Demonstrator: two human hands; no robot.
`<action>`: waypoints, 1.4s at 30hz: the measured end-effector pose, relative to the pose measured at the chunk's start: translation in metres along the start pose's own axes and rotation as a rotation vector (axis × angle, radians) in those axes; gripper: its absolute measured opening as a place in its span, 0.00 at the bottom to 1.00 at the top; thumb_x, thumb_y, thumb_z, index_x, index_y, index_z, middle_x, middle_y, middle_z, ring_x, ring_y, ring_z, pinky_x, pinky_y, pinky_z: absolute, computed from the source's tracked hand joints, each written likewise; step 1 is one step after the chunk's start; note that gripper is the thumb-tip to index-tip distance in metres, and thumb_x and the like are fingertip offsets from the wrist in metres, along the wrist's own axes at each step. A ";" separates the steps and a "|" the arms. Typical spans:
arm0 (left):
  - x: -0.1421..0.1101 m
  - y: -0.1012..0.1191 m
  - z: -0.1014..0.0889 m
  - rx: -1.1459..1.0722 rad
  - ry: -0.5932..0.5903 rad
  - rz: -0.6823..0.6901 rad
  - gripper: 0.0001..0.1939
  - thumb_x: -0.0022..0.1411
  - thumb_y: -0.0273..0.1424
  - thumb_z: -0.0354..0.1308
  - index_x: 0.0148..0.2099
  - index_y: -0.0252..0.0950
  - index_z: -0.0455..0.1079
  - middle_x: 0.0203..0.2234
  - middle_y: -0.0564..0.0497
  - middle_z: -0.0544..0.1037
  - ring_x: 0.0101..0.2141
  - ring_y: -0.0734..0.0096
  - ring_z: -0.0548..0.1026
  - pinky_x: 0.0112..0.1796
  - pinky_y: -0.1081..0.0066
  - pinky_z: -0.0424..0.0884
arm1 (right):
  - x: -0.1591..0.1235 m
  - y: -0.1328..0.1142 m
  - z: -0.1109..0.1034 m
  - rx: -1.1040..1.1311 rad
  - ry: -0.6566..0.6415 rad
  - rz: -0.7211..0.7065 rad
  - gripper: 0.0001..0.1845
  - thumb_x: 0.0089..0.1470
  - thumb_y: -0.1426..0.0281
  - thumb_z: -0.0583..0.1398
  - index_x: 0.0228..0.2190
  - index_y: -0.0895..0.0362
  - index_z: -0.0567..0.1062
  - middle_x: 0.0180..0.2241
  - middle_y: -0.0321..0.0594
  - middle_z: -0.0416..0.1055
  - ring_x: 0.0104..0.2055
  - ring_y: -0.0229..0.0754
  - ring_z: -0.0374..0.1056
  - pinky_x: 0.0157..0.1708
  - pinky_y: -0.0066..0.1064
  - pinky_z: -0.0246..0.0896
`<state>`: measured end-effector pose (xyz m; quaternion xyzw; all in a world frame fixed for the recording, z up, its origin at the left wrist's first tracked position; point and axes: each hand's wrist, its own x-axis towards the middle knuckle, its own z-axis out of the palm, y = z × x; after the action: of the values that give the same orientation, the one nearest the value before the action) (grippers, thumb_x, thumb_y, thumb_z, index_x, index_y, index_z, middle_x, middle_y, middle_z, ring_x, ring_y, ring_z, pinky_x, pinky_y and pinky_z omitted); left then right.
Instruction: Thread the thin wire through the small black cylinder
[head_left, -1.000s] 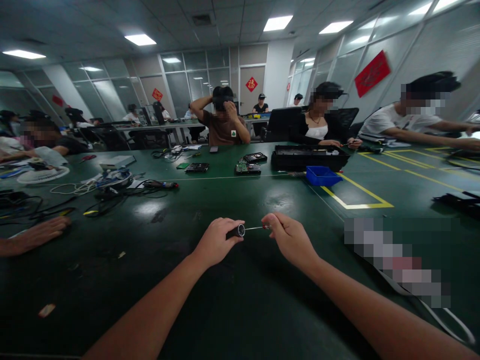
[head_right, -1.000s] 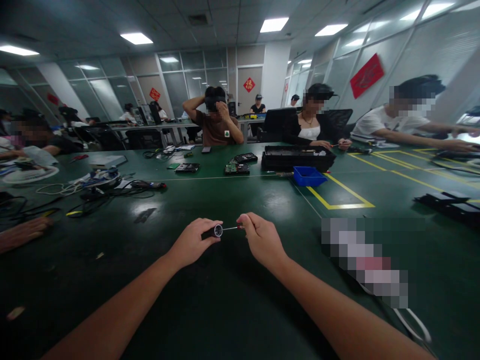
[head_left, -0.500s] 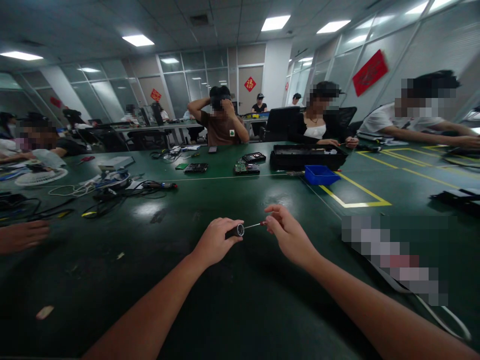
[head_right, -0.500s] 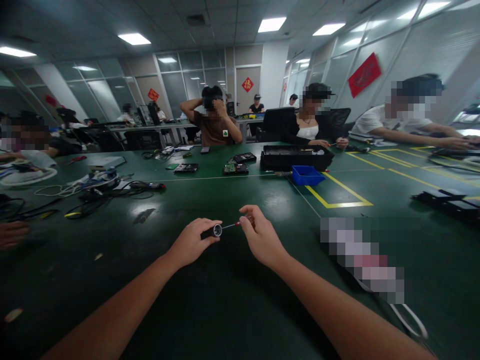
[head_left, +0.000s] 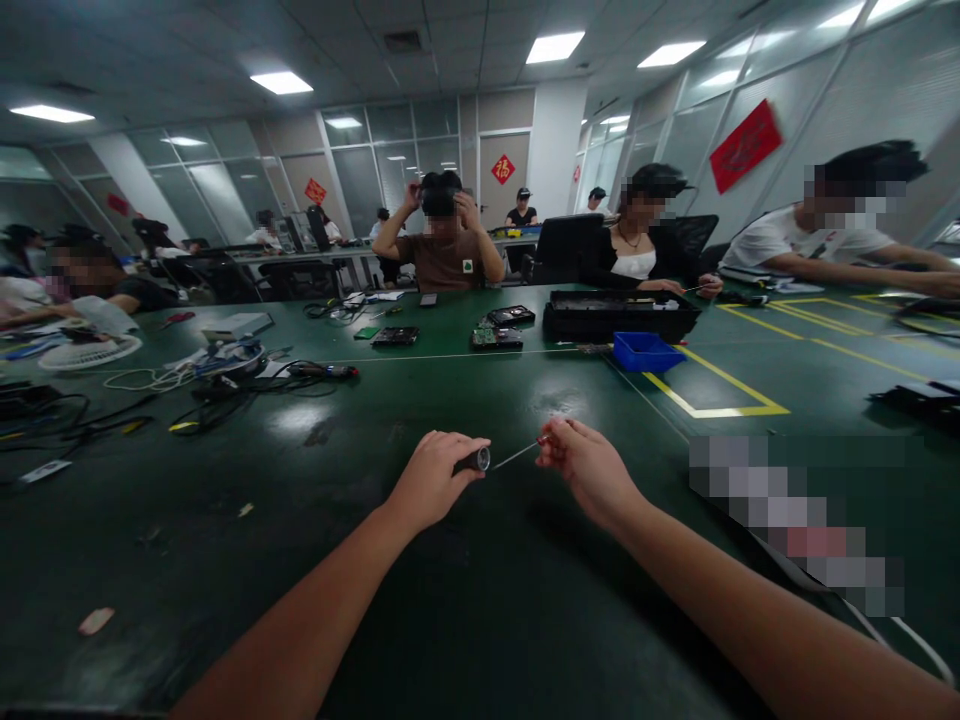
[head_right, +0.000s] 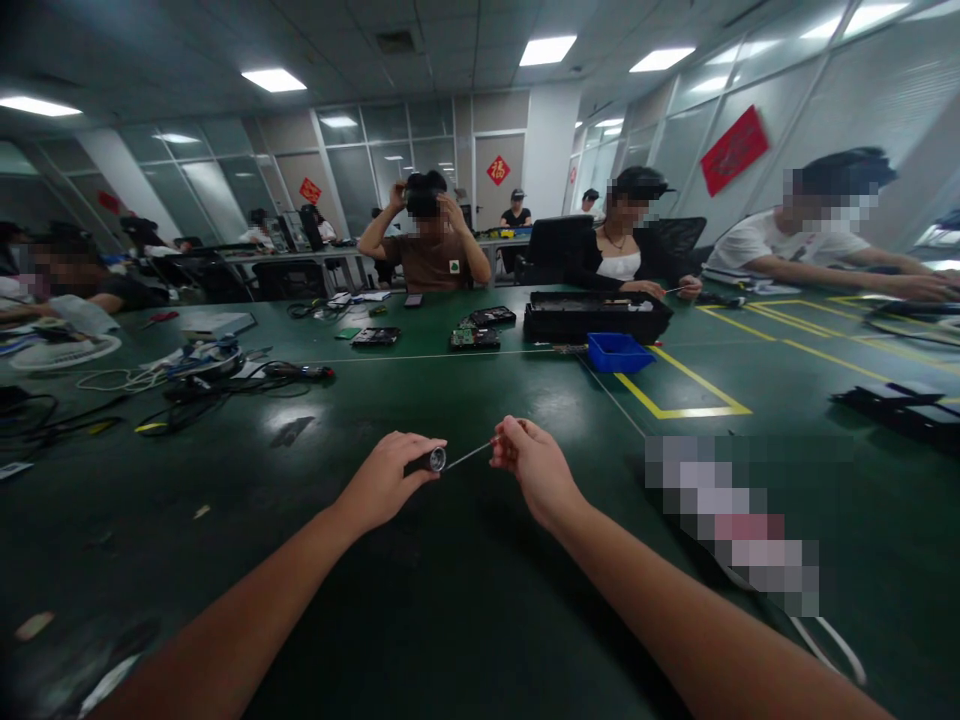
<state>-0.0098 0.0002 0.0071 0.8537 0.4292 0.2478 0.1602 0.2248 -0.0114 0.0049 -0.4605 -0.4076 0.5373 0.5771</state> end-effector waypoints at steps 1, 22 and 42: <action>0.000 -0.001 0.000 -0.002 -0.001 -0.005 0.22 0.65 0.30 0.62 0.60 0.46 0.68 0.51 0.51 0.76 0.51 0.61 0.71 0.58 0.53 0.60 | 0.000 0.001 0.000 -0.028 0.010 -0.033 0.16 0.55 0.54 0.63 0.31 0.54 0.74 0.27 0.40 0.71 0.29 0.43 0.68 0.32 0.38 0.70; 0.000 0.002 0.000 0.067 -0.004 0.042 0.21 0.64 0.29 0.63 0.58 0.46 0.71 0.49 0.50 0.77 0.49 0.61 0.72 0.55 0.55 0.61 | -0.013 -0.005 0.004 -0.413 -0.032 -0.292 0.14 0.62 0.57 0.57 0.34 0.54 0.73 0.30 0.38 0.73 0.32 0.43 0.71 0.36 0.38 0.66; 0.000 0.000 0.005 0.055 -0.016 0.026 0.22 0.63 0.30 0.64 0.58 0.47 0.70 0.48 0.50 0.77 0.49 0.60 0.71 0.55 0.54 0.60 | -0.019 -0.009 0.006 -0.522 -0.045 -0.348 0.14 0.64 0.58 0.54 0.36 0.54 0.72 0.31 0.39 0.74 0.34 0.43 0.71 0.38 0.37 0.66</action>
<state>-0.0071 0.0003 0.0035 0.8654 0.4231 0.2310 0.1370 0.2199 -0.0294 0.0153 -0.5044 -0.6170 0.3179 0.5136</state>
